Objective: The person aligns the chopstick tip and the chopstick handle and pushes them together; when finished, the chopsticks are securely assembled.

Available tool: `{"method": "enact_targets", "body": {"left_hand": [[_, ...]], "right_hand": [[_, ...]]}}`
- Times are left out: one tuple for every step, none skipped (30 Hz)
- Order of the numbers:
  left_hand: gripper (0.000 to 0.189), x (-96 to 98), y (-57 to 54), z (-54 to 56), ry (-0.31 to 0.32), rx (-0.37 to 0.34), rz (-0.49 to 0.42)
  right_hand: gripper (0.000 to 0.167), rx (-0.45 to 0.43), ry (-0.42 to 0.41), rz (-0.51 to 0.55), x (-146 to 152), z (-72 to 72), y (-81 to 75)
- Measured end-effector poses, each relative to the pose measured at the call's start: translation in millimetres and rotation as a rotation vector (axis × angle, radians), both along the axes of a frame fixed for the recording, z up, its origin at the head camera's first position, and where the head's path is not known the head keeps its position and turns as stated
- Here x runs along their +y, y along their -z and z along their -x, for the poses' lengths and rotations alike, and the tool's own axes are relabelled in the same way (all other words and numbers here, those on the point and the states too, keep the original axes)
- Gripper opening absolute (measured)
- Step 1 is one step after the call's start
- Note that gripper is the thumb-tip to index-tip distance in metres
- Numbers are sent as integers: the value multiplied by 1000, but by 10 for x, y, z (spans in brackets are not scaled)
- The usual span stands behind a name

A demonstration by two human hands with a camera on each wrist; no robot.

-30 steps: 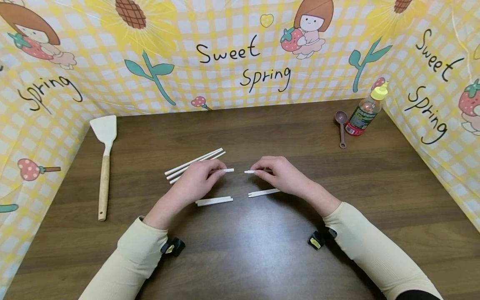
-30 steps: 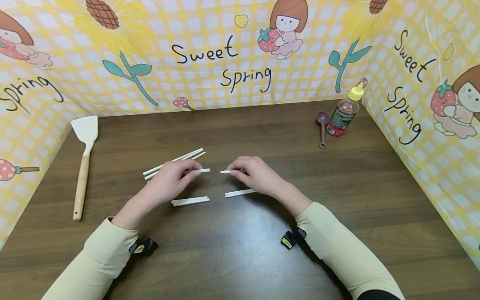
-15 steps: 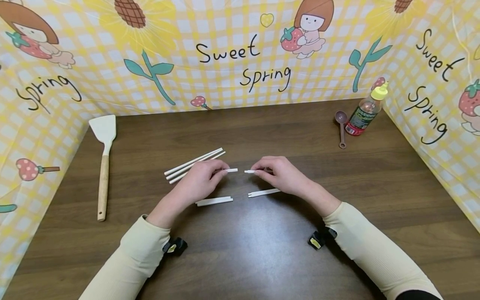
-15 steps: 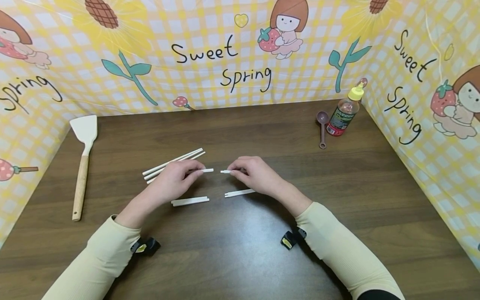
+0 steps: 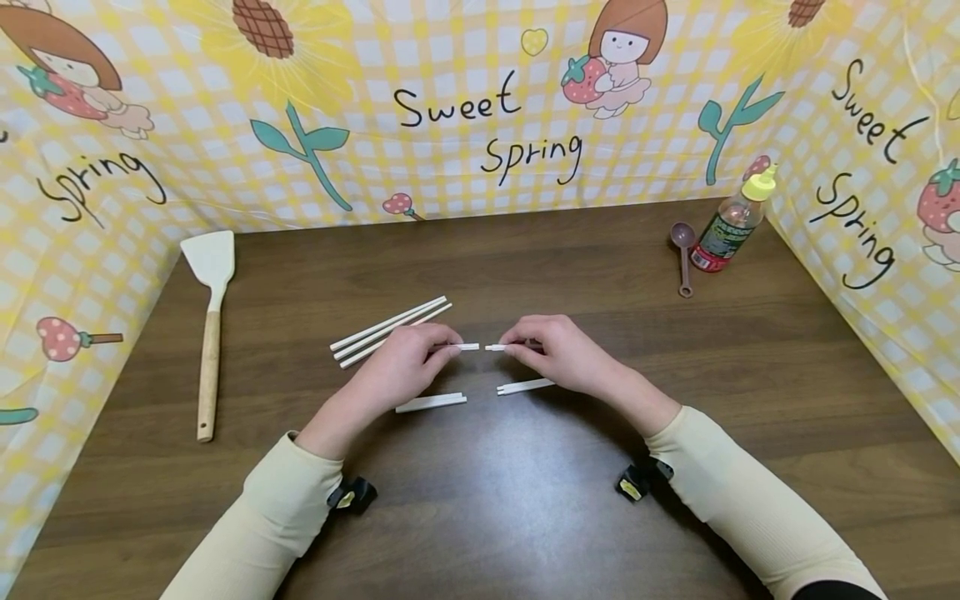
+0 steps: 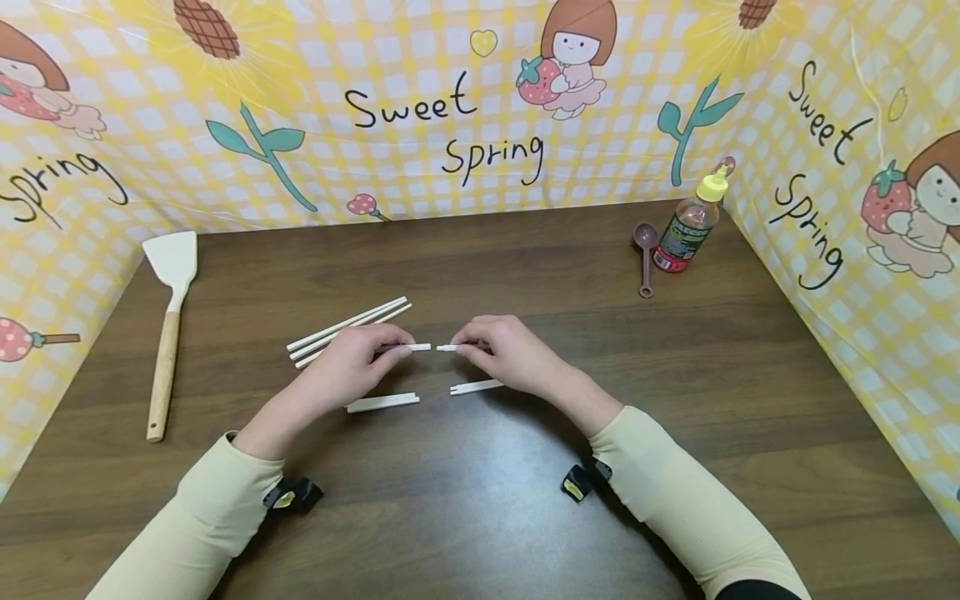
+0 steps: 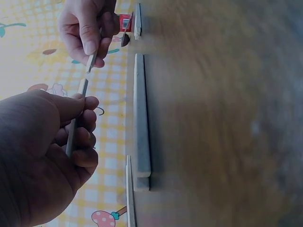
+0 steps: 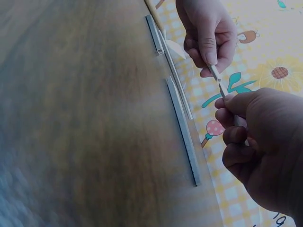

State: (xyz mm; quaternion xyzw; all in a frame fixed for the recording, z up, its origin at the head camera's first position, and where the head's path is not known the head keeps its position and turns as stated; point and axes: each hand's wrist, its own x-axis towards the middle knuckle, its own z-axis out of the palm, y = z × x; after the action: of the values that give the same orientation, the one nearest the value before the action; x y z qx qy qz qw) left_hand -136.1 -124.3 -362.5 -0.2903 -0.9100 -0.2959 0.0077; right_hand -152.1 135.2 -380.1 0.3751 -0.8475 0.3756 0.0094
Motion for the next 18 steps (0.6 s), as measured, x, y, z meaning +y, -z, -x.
{"method": "enact_targets", "body": {"left_hand": [[9,3,1,-3,1,0,1],[9,7,0,-6,1,-1,2],[9,9,0,-9,3,1,4],[9,11,1,-10,5,0,5],[9,13,1,-12,8,1,5],[8,14,0,-14,10,3,6],[8,17,-1,-16,12,5,6],[9,19,-3,-19,14,7,6],[8,20,-5,-21,17,9,6],[9,22,-7,-23,19,8,5],[9,24,-8,-26,20,8,6],[9,26,-8,-27,20,7,7],[9,26,-3,-27,22,8,8],[9,28,-2,-28,22,7,8],[9,29,0,-29,23,7,8],[9,32,4,-31,24,8,8],[9,34,8,-32,25,11,10],[9,36,10,-33,27,15,10]], "right_hand": [[10,0,0,0,-1,-3,-2],[9,2,0,-1,-1,-4,-2],[10,4,-2,1,0,-5,-2],[10,7,-3,3,0,-2,3],[10,11,-4,4,-1,0,6],[9,15,-6,6,-2,1,7],[9,19,-8,8,-3,1,8],[9,22,-10,10,-5,2,10],[9,25,-13,13,-7,2,11],[9,29,-15,15,-10,1,10],[9,32,-18,18,-12,-2,8],[9,34,-20,21,-14,-6,4],[9,35,-22,24,-16,-9,1],[9,37,-24,28,-17,-11,2],[8,38,-25,30,-18,-15,-1],[8,39,-25,29,-18,-19,-4],[8,39,-25,28,-19,-21,-3],[8,39,-26,26,-21,-22,-3]]}}
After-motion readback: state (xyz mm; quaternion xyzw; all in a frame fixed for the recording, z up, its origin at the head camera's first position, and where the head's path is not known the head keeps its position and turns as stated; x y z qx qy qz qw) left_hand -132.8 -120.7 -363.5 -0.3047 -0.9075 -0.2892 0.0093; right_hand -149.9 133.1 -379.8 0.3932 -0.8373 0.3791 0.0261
